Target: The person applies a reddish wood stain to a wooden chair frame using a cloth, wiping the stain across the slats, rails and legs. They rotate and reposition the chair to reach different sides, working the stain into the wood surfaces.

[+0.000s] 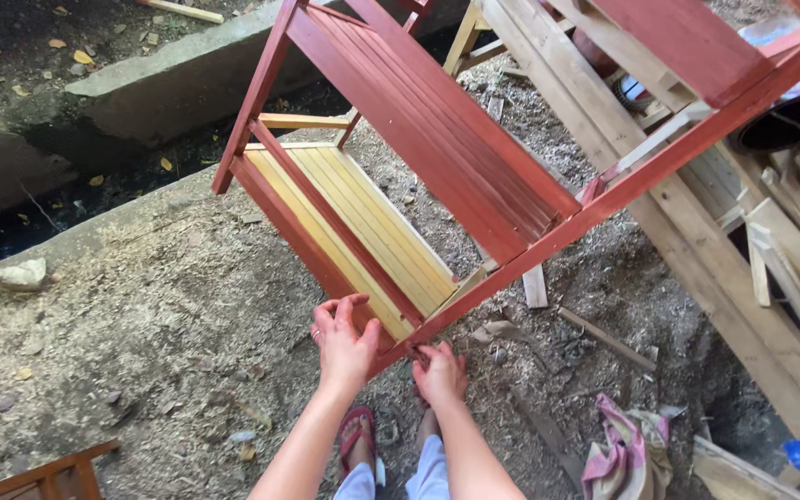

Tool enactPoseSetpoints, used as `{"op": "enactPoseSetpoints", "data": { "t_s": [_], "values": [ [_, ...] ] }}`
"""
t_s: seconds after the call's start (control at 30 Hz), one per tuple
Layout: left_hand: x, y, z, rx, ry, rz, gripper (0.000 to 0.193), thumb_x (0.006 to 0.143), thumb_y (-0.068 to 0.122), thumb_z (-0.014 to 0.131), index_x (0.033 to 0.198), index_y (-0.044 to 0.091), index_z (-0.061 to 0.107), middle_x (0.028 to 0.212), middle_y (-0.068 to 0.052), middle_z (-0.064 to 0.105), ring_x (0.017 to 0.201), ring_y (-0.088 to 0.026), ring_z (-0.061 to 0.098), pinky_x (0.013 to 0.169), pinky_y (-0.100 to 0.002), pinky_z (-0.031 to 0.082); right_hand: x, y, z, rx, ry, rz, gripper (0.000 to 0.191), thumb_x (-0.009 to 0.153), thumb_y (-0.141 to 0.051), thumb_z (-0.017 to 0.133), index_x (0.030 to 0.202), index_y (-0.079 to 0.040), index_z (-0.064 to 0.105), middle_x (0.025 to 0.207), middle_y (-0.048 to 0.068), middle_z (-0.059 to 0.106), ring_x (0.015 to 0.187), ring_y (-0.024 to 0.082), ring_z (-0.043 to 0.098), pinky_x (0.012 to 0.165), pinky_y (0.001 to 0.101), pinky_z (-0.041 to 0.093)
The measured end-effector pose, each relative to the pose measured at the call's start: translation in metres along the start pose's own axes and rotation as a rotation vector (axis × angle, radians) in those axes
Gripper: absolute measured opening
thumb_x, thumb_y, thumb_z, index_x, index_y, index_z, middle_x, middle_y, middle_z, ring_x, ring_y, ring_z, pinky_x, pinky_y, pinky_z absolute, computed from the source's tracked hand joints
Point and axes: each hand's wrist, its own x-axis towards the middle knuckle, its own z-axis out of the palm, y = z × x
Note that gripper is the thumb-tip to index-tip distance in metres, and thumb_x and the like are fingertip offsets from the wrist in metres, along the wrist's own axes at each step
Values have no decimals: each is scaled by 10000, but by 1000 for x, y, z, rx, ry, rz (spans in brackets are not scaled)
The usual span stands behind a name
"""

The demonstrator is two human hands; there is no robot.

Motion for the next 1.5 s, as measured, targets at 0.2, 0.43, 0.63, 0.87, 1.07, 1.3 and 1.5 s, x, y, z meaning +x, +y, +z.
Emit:
{"op": "enactPoseSetpoints", "data": {
  "t_s": [0.2,0.43,0.63,0.87,1.07,1.3,1.5],
  "values": [
    [6,2,-26,-3,22,4,446,797,253,748,1229,189,660,1290,-175,457,1233,-388,419,1101,-518,301,-60,15,0,948,-47,240,311,818,-180,810,1117,-102,776,1015,33,760,930,186,702,853,318,564],
    [6,92,-13,-78,-56,102,439,798,248,756,1226,196,671,1295,-161,484,1227,-386,450,1096,-502,330,-49,73,-130,1377,325,279,389,934,-169,683,1317,-107,651,1230,17,690,1089,140,635,943,308,513],
    [-1,205,22,-244,-147,378,327,849,160,713,1173,130,682,1192,-125,590,1168,-316,553,1024,-413,439,11,114,-253,1422,718,-72,378,999,-170,660,1358,-69,601,1292,47,665,1161,149,621,1031,314,493],
    [-4,317,85,-293,-208,346,290,857,109,677,1147,119,689,1185,-90,586,1070,-260,616,915,-383,515,94,161,-328,1436,801,-153,386,1013,-175,654,1371,-45,593,1281,42,653,1141,128,608,1013,289,499],
    [2,380,151,-296,-201,394,306,852,105,695,1158,111,689,1215,-103,573,1138,-261,608,1009,-380,485,168,201,-388,1248,757,-289,401,1022,-166,639,1396,-36,575,1332,69,650,1212,155,597,1076,302,453],
    [21,385,182,-210,-145,278,295,868,146,703,1163,130,700,1187,-93,588,1106,-247,614,981,-387,500,288,199,-472,962,945,-466,412,1026,-150,657,1401,-11,555,1376,152,626,1293,251,578,1133,368,413],
    [46,379,171,-175,-58,313,279,869,137,695,1148,118,712,1165,-95,588,1075,-241,610,961,-370,501,299,170,-449,877,982,-361,326,1022,-113,635,1331,-33,567,1252,175,629,1179,350,603,1046,435,449]
  ]
}}
